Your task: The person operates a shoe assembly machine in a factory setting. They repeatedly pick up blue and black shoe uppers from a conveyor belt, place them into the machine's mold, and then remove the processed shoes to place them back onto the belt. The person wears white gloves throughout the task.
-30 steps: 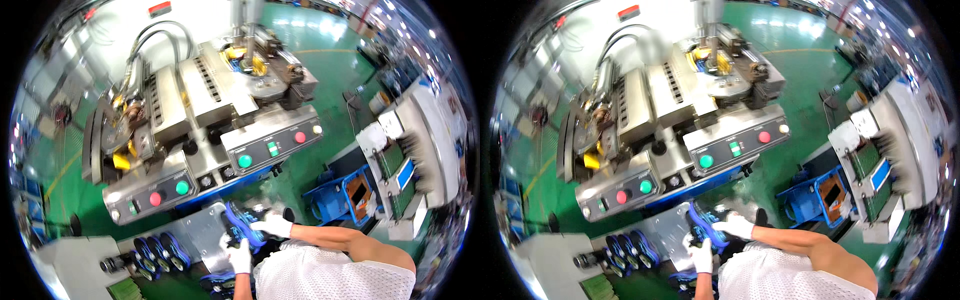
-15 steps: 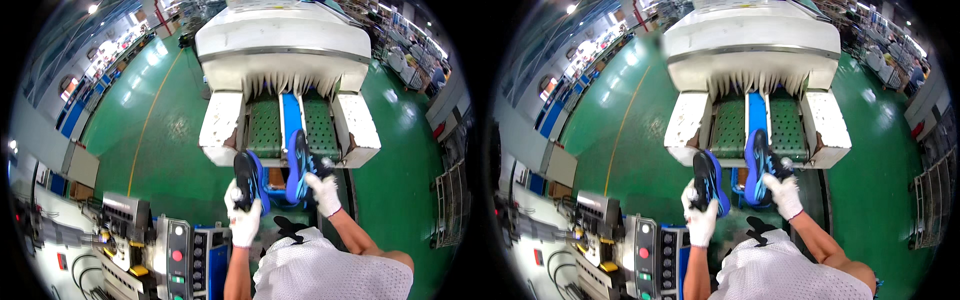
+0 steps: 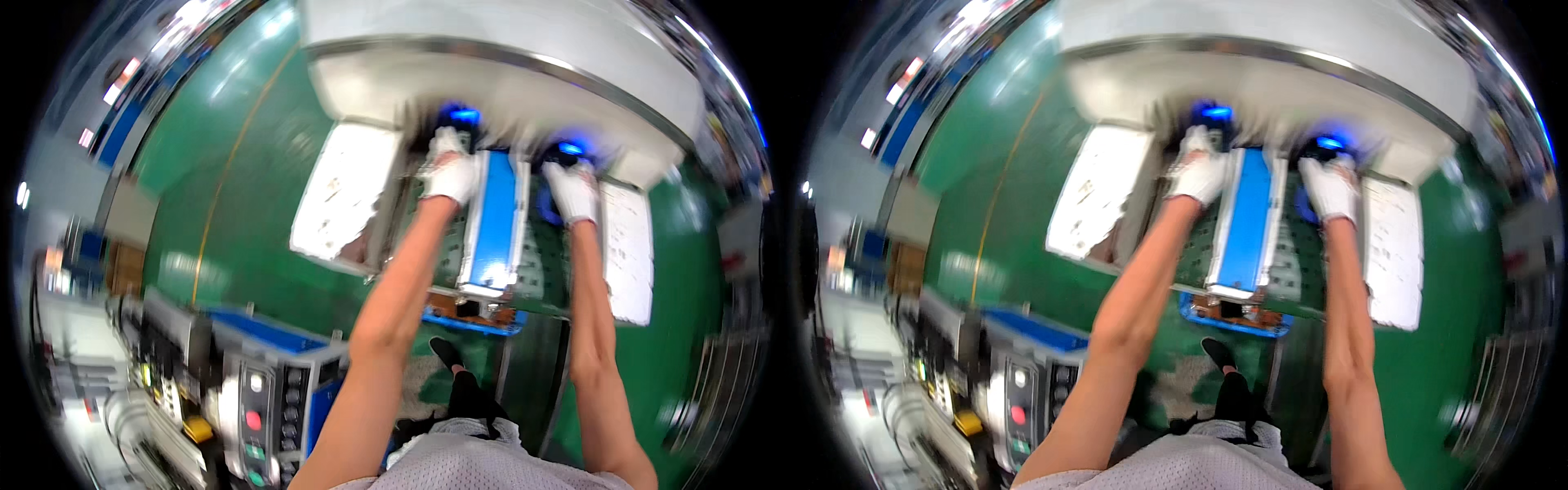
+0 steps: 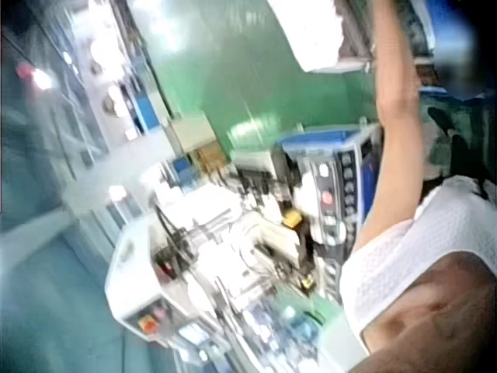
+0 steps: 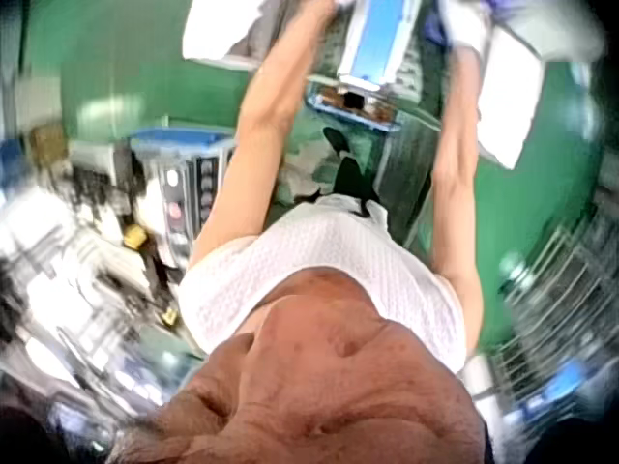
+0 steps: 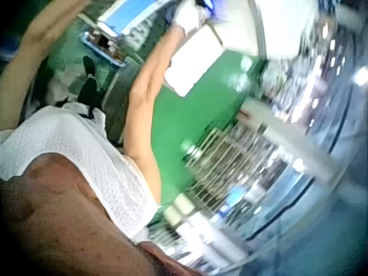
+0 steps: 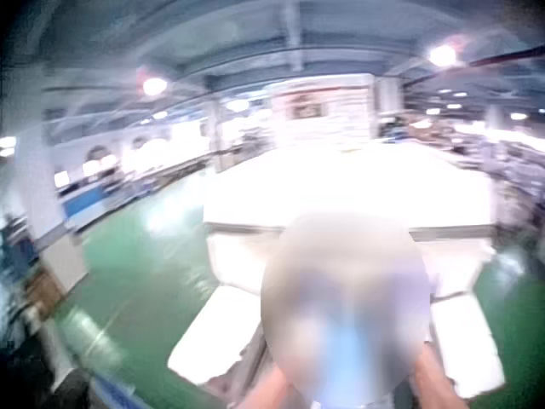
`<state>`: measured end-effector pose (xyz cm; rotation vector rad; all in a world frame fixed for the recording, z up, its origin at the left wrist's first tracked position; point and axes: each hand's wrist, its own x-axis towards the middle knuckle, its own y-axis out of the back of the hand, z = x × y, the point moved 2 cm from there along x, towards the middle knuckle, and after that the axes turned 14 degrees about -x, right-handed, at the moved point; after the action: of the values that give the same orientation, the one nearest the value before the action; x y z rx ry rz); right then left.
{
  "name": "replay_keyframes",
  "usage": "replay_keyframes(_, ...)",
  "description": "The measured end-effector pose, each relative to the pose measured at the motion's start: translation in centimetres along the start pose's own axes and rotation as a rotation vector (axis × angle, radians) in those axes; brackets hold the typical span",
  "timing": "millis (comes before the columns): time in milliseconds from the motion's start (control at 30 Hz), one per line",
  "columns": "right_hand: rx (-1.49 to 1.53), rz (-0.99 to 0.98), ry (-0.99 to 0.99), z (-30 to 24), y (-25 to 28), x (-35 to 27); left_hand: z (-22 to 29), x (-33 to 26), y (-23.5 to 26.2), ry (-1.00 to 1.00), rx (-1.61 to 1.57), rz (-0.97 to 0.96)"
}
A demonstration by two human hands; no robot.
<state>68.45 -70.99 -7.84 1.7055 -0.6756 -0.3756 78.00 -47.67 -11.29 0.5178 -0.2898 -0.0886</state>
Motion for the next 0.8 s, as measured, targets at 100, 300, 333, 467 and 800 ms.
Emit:
replay_keyframes(100, 0.403, 0.32, 0.245, -3.3, 2.6, -7.8, -1.5, -11.5, 3.1, -0.168, 0.07, 0.065)
replay_keyframes(300, 0.722, -1.279, 0.685, -7.1, -10.8, -32.7, -11.9, -50.5, 17.0, 0.652, -0.009, 0.071)
replay_keyframes(333, 0.565, -1.316, 0.729, -7.1, -13.0, -36.0, -12.2, -57.7, 20.1, 0.819, 0.054, 0.222)
replay_keyframes(467, 0.257, -1.452, 1.022, -7.6, -17.9, -45.7, -6.9, -93.0, 24.3, 1.268, 0.425, 1.061)
replay_keyframes(800, -0.424, -1.124, 1.613, -12.3, -17.3, -67.6, 3.5, -125.2, 5.5, 1.681, 0.576, 1.763)
